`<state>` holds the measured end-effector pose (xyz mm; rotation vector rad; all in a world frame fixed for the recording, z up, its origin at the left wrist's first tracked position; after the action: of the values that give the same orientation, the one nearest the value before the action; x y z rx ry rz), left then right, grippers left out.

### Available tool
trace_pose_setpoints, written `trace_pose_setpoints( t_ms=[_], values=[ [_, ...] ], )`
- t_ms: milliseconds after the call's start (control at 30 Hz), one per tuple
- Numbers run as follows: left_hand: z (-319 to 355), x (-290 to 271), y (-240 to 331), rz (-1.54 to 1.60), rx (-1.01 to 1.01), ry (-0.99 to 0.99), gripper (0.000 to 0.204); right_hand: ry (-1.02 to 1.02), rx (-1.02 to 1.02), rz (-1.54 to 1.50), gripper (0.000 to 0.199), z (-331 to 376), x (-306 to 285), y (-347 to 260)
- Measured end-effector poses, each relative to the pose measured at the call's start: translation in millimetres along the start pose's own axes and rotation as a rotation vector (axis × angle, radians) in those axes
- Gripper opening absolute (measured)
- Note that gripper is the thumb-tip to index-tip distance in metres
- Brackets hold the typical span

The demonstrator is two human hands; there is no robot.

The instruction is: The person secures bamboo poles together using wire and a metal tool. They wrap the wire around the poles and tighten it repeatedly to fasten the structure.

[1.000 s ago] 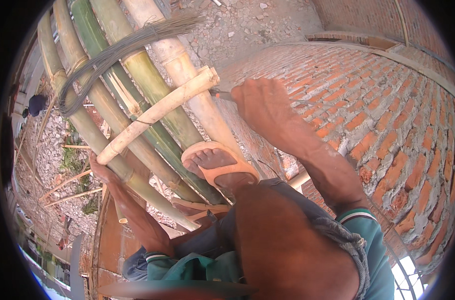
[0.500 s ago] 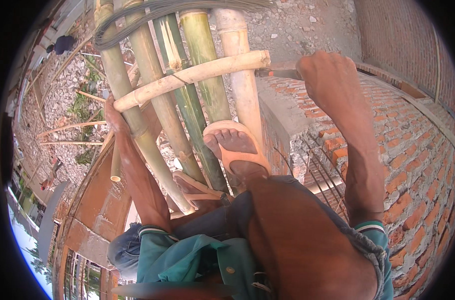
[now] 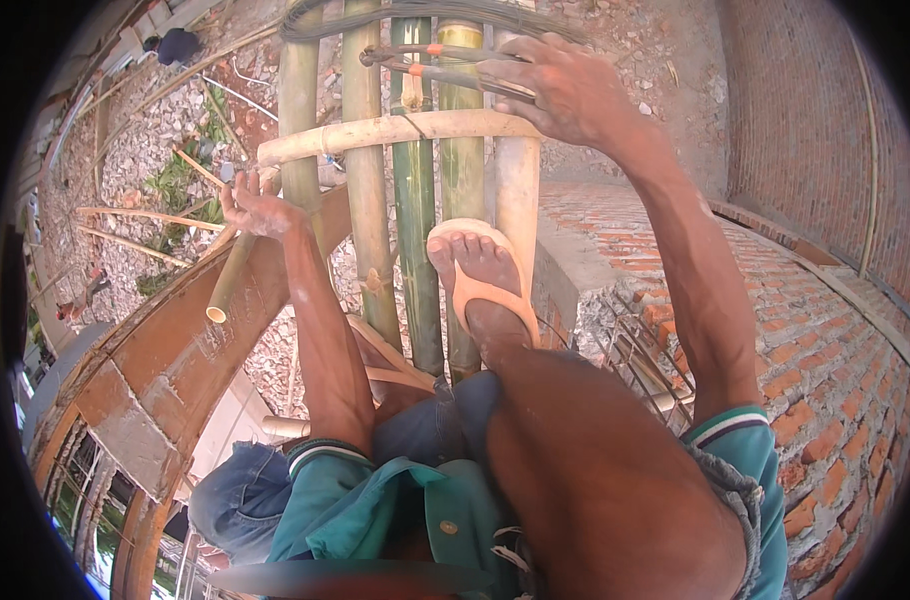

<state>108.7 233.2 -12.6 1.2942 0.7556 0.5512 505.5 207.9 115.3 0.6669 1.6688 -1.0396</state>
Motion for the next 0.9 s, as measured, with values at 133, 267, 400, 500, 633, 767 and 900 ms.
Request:
trace_pose_setpoints(
  t_ms=[133,267,400,500,633,767,900],
  values=[
    [20,2,13,-0.101,0.024,-0.098,0.042,-0.124,0.149,-0.127,0.042,-4,57,25],
    [42,8,27,-0.182,0.201,-0.167,0.035,-0.132,0.405,-0.156,0.029,6,54,21],
    [77,27,38,-0.106,0.218,-0.365,0.033,-0.123,0.507,0.033,0.021,8,47,4],
    [102,41,45,-0.102,0.168,-0.564,0.031,-0.160,0.541,0.141,0.015,7,45,-4],
    [126,51,47,-0.113,-0.025,-0.761,0.033,0.199,0.336,0.249,0.015,9,33,-16],
    [152,71,46,-0.245,-0.169,-0.986,0.049,0.222,0.511,0.012,0.017,11,25,-41],
    [171,88,47,-0.169,-0.175,-0.995,0.052,0.226,0.410,-0.066,0.015,18,29,-78]
  ],
)
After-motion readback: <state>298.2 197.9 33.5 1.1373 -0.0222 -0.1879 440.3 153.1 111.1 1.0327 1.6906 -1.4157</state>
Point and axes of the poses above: each hand's wrist, its own z-axis away from the middle knuckle, its own x-axis out of the palm, y = z × x, the point moved 1 cm from there along -z, towards the middle knuckle, and after that the axes turned 11 degrees about -z, right-handed, at the moved point
